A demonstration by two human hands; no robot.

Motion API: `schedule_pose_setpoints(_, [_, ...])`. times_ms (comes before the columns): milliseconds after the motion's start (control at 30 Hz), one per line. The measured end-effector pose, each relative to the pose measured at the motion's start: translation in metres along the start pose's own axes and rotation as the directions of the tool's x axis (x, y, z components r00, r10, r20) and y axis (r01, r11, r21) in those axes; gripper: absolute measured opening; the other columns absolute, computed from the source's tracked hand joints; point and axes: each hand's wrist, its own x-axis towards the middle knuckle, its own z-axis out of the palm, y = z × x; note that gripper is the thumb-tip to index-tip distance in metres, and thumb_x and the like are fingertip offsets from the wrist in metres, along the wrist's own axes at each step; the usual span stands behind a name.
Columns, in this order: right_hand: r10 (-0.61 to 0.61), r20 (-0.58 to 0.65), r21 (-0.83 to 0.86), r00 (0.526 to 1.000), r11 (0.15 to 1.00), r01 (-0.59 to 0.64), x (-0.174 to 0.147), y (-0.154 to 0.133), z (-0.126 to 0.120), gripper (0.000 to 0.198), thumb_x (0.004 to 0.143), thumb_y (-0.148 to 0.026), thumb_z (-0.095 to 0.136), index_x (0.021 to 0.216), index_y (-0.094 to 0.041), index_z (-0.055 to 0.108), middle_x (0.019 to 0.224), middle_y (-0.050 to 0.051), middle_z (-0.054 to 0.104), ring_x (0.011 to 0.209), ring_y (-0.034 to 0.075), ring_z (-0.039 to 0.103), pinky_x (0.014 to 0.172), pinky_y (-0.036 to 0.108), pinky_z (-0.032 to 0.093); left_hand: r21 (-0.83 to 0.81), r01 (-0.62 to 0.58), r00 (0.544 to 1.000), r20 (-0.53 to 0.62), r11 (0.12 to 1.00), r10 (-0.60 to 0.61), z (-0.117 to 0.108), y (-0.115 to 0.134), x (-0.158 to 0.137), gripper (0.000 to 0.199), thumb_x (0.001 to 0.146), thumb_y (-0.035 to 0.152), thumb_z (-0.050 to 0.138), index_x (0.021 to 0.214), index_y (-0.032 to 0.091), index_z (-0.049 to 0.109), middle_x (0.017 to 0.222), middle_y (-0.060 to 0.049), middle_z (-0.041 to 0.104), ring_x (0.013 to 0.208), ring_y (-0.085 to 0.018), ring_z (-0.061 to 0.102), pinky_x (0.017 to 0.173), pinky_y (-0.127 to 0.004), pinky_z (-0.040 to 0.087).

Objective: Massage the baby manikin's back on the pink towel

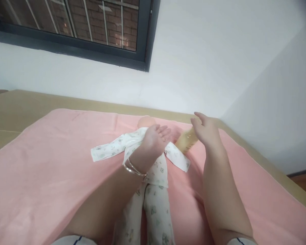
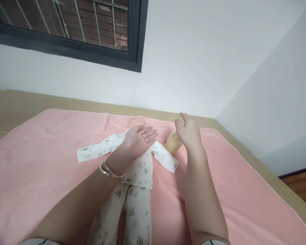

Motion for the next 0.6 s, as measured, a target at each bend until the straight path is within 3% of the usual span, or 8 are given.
schedule_pose_setpoints(100, [-0.011, 0.04, -0.103, 0.999, 0.995, 0.015, 0.007, 0.006, 0.012, 0.069, 0.1, -0.049, 0.03, 0.147, -0.005, 0.056, 0.156, 0.023, 0.05, 0.151, 0.037, 0.042, 0.127, 0.059, 0.028, -0.029, 0.133, 0.984, 0.12, 0.991, -0.129, 0.011, -0.013, 0.008, 0.051, 0.102, 0.036, 0.043, 0.139, 0.004, 0.056, 0.135, -0.022, 0.065, 0.125, -0.024, 0.067, 0.098, -0.027, 0.058])
schedule_pose_setpoints(200, [-0.029, 0.02, -0.244, 0.999, 0.969, 0.033, 0.01, 0.009, 0.023, 0.075, 0.103, -0.055, 0.017, 0.149, -0.009, 0.053, 0.163, 0.022, 0.04, 0.159, 0.043, 0.024, 0.125, 0.072, 0.013, -0.104, 0.196, 0.962, 0.213, 0.975, -0.171, 0.027, -0.026, 0.023, 0.053, 0.103, 0.041, 0.042, 0.138, 0.003, 0.054, 0.12, -0.021, 0.068, 0.108, -0.023, 0.071, 0.078, -0.025, 0.061])
schedule_pose_setpoints(267, [-0.013, 0.025, -0.318, 1.0, 0.948, 0.021, 0.01, 0.012, 0.025, 0.073, 0.104, -0.057, 0.015, 0.148, -0.014, 0.054, 0.164, 0.021, 0.04, 0.16, 0.043, 0.019, 0.123, 0.077, 0.008, -0.146, 0.232, 0.944, 0.274, 0.962, -0.186, 0.036, -0.032, 0.03, 0.051, 0.104, 0.042, 0.038, 0.134, 0.005, 0.055, 0.109, -0.019, 0.069, 0.094, -0.022, 0.072, 0.068, -0.027, 0.061])
schedule_pose_setpoints(433, [0.042, 0.212, -0.296, 0.976, 0.955, 0.023, 0.014, 0.021, 0.023, 0.067, 0.105, -0.053, 0.014, 0.12, -0.016, 0.068, 0.134, 0.02, 0.068, 0.137, 0.036, 0.056, 0.126, 0.068, 0.014, -0.162, 0.28, 0.914, 0.346, 0.946, -0.211, 0.045, -0.038, 0.035, 0.048, 0.106, 0.044, 0.034, 0.119, 0.006, 0.06, 0.104, -0.018, 0.069, 0.087, -0.022, 0.071, 0.063, -0.028, 0.06])
schedule_pose_setpoints(600, [0.006, 0.178, -0.304, 0.984, 0.952, 0.049, 0.017, 0.031, 0.029, 0.068, 0.104, -0.056, 0.013, 0.103, -0.018, 0.07, 0.12, 0.02, 0.073, 0.123, 0.032, 0.065, 0.114, 0.053, 0.04, -0.174, 0.272, 0.906, 0.378, 0.946, -0.191, 0.039, -0.036, 0.04, 0.052, 0.106, 0.045, 0.033, 0.125, 0.005, 0.059, 0.112, -0.021, 0.07, 0.097, -0.023, 0.073, 0.069, -0.028, 0.062])
